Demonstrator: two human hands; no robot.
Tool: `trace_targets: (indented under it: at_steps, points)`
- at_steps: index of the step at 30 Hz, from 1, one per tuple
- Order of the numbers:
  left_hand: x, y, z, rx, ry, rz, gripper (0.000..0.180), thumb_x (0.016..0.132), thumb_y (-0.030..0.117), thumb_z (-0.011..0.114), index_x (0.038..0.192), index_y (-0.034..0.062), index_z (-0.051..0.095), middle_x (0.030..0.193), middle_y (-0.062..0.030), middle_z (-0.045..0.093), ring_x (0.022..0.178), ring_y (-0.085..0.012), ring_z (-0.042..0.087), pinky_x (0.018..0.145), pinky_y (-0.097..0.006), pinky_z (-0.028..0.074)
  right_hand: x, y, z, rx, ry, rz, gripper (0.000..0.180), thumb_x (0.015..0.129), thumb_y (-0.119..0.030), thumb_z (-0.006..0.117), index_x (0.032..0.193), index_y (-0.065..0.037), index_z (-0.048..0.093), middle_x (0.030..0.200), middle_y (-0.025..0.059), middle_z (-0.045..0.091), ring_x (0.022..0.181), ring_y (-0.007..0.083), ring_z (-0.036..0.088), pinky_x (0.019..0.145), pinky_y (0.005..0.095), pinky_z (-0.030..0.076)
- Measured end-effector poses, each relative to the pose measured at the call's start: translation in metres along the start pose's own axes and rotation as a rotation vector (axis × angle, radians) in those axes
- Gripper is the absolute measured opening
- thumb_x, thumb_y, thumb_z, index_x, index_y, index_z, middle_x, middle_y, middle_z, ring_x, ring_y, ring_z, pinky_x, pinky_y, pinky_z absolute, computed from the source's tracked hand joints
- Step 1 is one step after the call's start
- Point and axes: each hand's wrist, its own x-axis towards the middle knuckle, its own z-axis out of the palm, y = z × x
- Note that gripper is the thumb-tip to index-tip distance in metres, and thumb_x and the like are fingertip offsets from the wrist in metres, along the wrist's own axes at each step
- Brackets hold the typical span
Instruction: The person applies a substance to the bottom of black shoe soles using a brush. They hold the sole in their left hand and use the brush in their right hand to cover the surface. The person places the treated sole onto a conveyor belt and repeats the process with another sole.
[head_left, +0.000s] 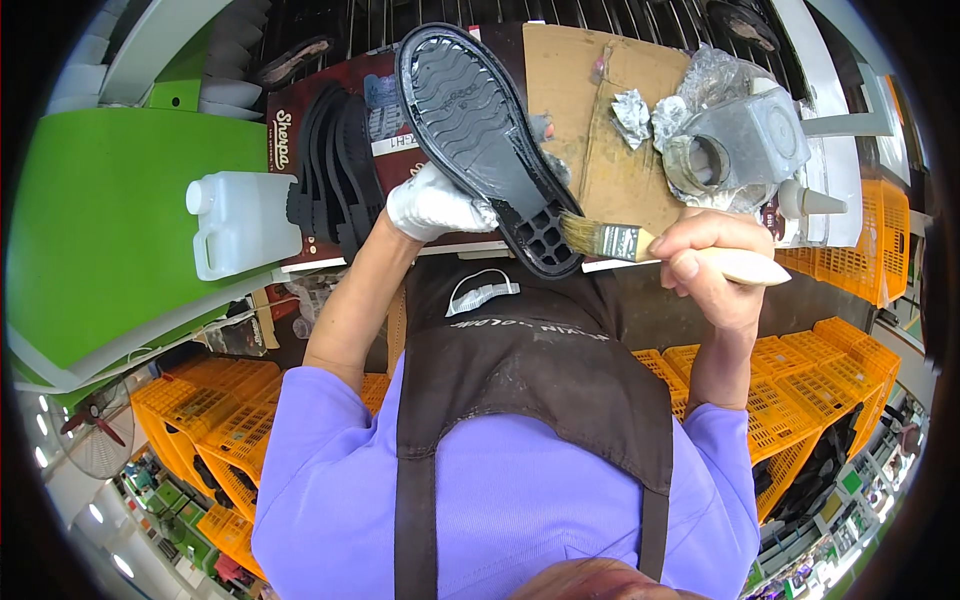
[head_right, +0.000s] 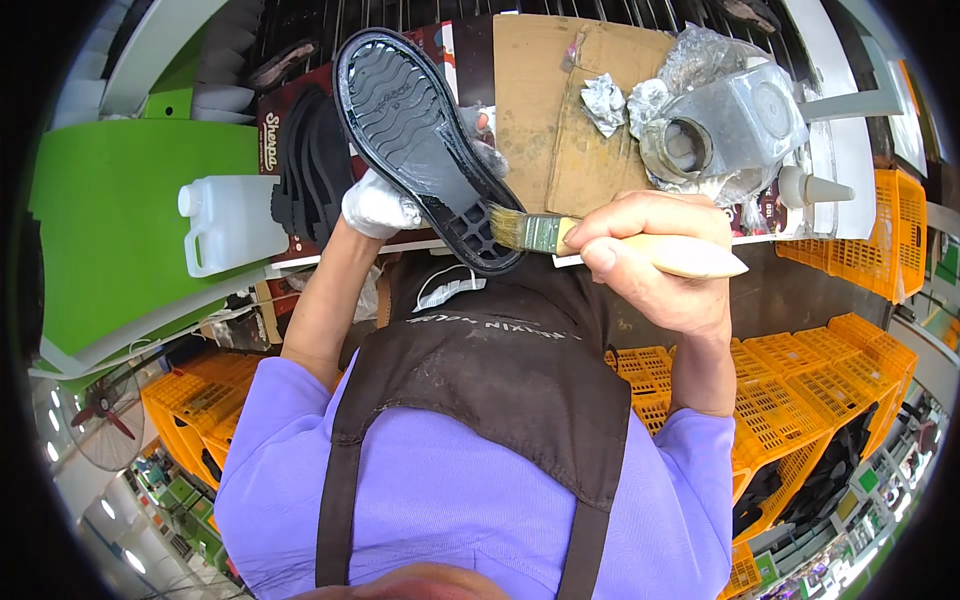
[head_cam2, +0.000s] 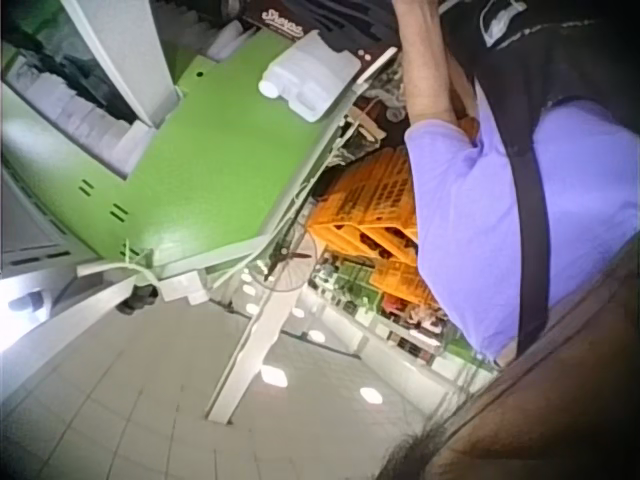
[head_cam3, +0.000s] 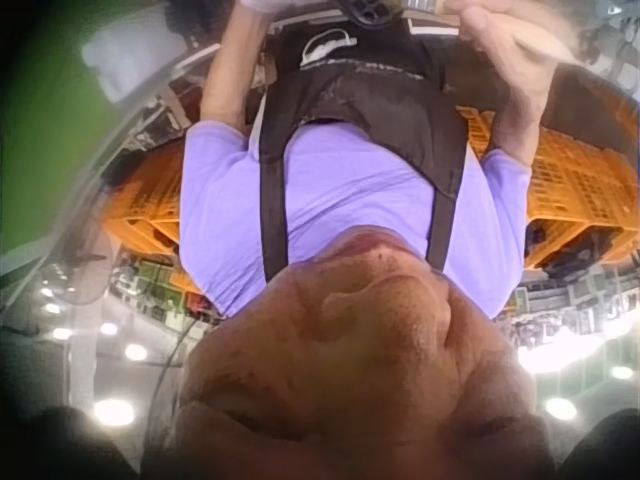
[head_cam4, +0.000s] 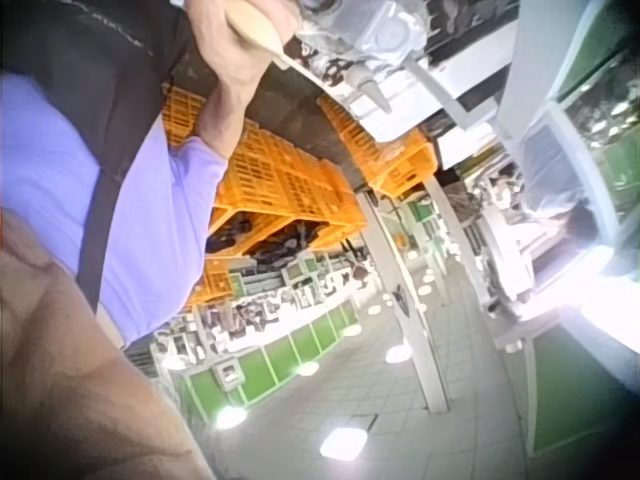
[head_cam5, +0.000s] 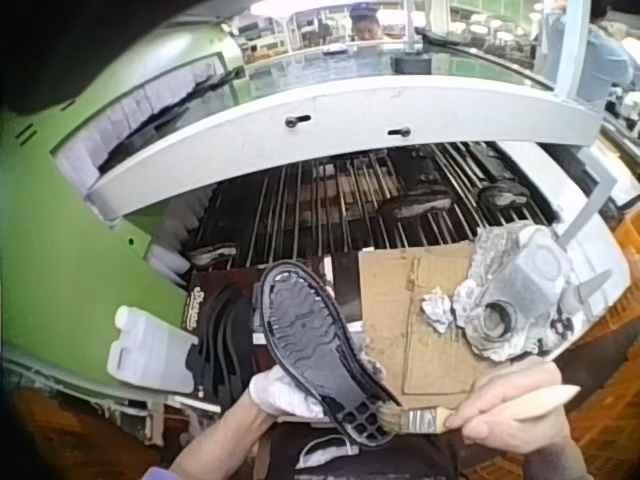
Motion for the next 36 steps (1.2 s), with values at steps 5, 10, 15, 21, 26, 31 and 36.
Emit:
trace_targets:
  at_steps: [5, 10, 15, 21, 26, 31, 36]
  points:
    - [0.000, 0.002, 0.001, 0.287, 0.045, 0.073, 0.080, 0.066, 0.008, 0.073, 0.134, -0.0013, 0.033, 0.127, -0.0105, 0.050, 0.111, -0.0191, 0.052, 0.095, -0.033, 0.041, 0.007, -0.004, 0.002, -0.086, -0.043, -0.027, 0.004, 0.074, -0.001, 0.064, 0.076, 0.002, 0.066, 0.070, 0.0109, 0.065, 0.058, 0.0179, 0.062, 0.053, 0.0262, 0.048]
    - [-0.001, 0.010, 0.014, 0.519, 0.058, 0.131, 0.069, 0.070, 0.011, 0.074, 0.129, 0.0006, 0.039, 0.122, -0.0069, 0.053, 0.105, -0.0128, 0.052, 0.092, -0.029, 0.043, 0.010, 0.001, -0.001, -0.229, -0.097, -0.097, 0.010, 0.074, -0.002, 0.065, 0.083, 0.000, 0.066, 0.069, 0.0098, 0.063, 0.059, 0.0171, 0.061, 0.053, 0.0259, 0.045]
    - [0.000, 0.013, 0.020, 0.652, 0.123, 0.119, 0.082, 0.063, 0.023, 0.078, 0.130, -0.0027, 0.037, 0.126, -0.0141, 0.050, 0.108, -0.0231, 0.055, 0.093, -0.036, 0.045, 0.012, 0.006, 0.006, -0.315, -0.123, -0.146, 0.010, 0.074, -0.001, 0.066, 0.084, -0.001, 0.065, 0.070, 0.0084, 0.063, 0.060, 0.0175, 0.060, 0.053, 0.0273, 0.046]
    - [-0.004, 0.018, 0.021, 0.688, 0.162, 0.226, 0.083, 0.062, 0.018, 0.082, 0.130, 0.0000, 0.037, 0.124, -0.0125, 0.051, 0.108, -0.0227, 0.055, 0.093, -0.035, 0.046, 0.008, 0.008, 0.010, -0.357, -0.122, -0.086, 0.010, 0.075, -0.001, 0.067, 0.085, -0.002, 0.065, 0.070, 0.0075, 0.063, 0.060, 0.0179, 0.061, 0.053, 0.0278, 0.047]
    - [-0.008, 0.018, 0.023, 0.640, 0.153, 0.320, 0.073, 0.062, 0.012, 0.084, 0.124, 0.0024, 0.045, 0.111, -0.0051, 0.057, 0.098, -0.0137, 0.055, 0.088, -0.030, 0.046, 0.007, 0.010, 0.014, -0.353, -0.073, 0.011, 0.007, 0.075, -0.003, 0.069, 0.082, -0.002, 0.066, 0.069, 0.0073, 0.064, 0.060, 0.0157, 0.062, 0.053, 0.0257, 0.048]
    - [-0.012, 0.017, 0.028, 1.373, 0.133, 0.485, 0.081, 0.065, 0.016, 0.081, 0.131, 0.0019, 0.036, 0.125, -0.0091, 0.050, 0.113, -0.0182, 0.051, 0.098, -0.031, 0.041, 0.010, 0.010, 0.022, -0.318, 0.065, 0.188, 0.010, 0.076, -0.009, 0.070, 0.080, -0.001, 0.067, 0.068, 0.0067, 0.065, 0.059, 0.0111, 0.061, 0.053, 0.0232, 0.048]
    - [-0.026, 0.003, 0.020, 0.496, 0.212, 0.377, 0.064, 0.081, 0.022, 0.065, 0.132, 0.0005, 0.034, 0.127, -0.0155, 0.048, 0.113, -0.0244, 0.051, 0.093, -0.034, 0.045, 0.020, 0.008, 0.027, -0.155, 0.166, 0.420, 0.015, 0.080, -0.015, 0.068, 0.078, 0.000, 0.068, 0.060, 0.0030, 0.061, 0.052, 0.0047, 0.054, 0.046, 0.0190, 0.042]
